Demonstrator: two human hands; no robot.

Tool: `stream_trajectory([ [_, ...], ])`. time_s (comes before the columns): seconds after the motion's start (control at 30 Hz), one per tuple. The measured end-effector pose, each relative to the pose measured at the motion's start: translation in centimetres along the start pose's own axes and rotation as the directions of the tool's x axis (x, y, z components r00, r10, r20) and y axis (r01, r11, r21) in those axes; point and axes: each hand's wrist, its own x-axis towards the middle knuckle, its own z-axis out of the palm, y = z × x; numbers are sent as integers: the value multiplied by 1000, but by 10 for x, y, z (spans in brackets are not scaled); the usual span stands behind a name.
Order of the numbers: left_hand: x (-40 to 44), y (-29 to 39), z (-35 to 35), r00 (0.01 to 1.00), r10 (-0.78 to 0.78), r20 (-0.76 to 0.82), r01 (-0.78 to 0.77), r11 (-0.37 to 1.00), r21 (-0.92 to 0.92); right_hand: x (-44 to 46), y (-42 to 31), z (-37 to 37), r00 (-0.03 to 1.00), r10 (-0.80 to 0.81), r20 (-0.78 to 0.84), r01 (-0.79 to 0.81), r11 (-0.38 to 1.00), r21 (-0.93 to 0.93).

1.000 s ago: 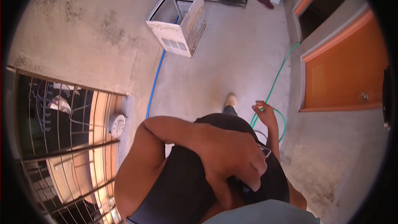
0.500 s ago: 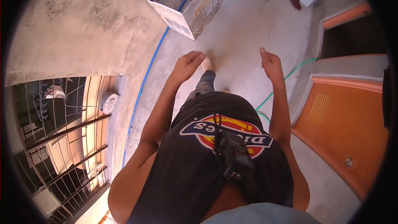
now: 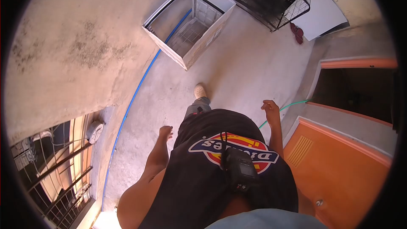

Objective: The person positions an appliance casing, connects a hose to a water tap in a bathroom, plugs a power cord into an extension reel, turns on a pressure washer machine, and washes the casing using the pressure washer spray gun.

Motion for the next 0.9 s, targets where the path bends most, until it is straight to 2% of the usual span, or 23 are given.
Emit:
stream_trajectory([
  [0.03,6,31,2,999,33,-2,-33,995,-94,20,-21,5,1000,9,0,-9,1000,-6],
  [0.1,11,104,-2,986,166,16,-162,977,-140,60,-75,25,985,126,120,-96,969,-229],
  [0.17,15,179,-10,926,375,-52,-378,922,-88,105,-91,48,983,-81,166,126,951,-283],
  [0.2,4,218,-15,900,427,-90,-436,888,-148,122,-110,61,977,-68,200,125,950,-286],
  [0.23,-2,249,-21,866,484,-126,-500,839,-215,137,-138,72,969,-79,235,163,916,-365],
  [0.3,-22,306,-25,852,480,-208,-522,806,-280,176,-161,87,951,-86,298,220,866,-448],
  [0.37,-25,341,-24,832,471,-292,-547,784,-293,221,-165,98,951,57,304,46,946,-322],
  [0.43,-12,361,-13,824,411,-389,-539,780,-318,264,-180,111,961,-45,273,139,932,-336],
  [0.5,-2,374,1,832,365,-419,-495,829,-261,322,-182,120,915,-272,297,365,871,-330],
  [0.53,58,361,14,670,524,-526,-656,750,-89,357,-184,123,860,-365,356,467,844,-263],
  [0.57,55,367,25,682,472,-558,-601,797,-60,396,-179,129,845,-388,369,507,801,-318],
  [0.6,49,375,37,692,419,-588,-539,842,-35,459,-147,133,803,-441,402,562,785,-262],
  [0.63,43,383,49,699,364,-615,-473,881,-17,490,-154,147,812,-381,442,520,817,-251],
  [0.7,24,401,71,767,173,-618,-347,922,-172,562,-150,186,805,-346,482,527,790,-313],
  [0.73,24,405,82,775,138,-617,-344,911,-228,599,-143,208,781,-353,514,603,639,-477],
  [0.77,29,408,93,803,105,-587,-329,899,-289,602,-166,225,721,-180,670,632,569,-527],
  [0.8,38,408,103,842,131,-524,-323,899,-295,627,-150,245,687,-191,701,691,472,-548],
  [0.83,37,415,118,794,48,-606,-295,902,-315,653,-136,260,660,-204,723,736,367,-568],
  [0.87,34,421,128,736,-41,-676,-262,903,-340,659,-140,271,691,-132,711,699,375,-609],
  [0.9,33,425,131,737,-93,-669,-230,897,-378,661,-143,280,719,-58,692,658,375,-653],
])
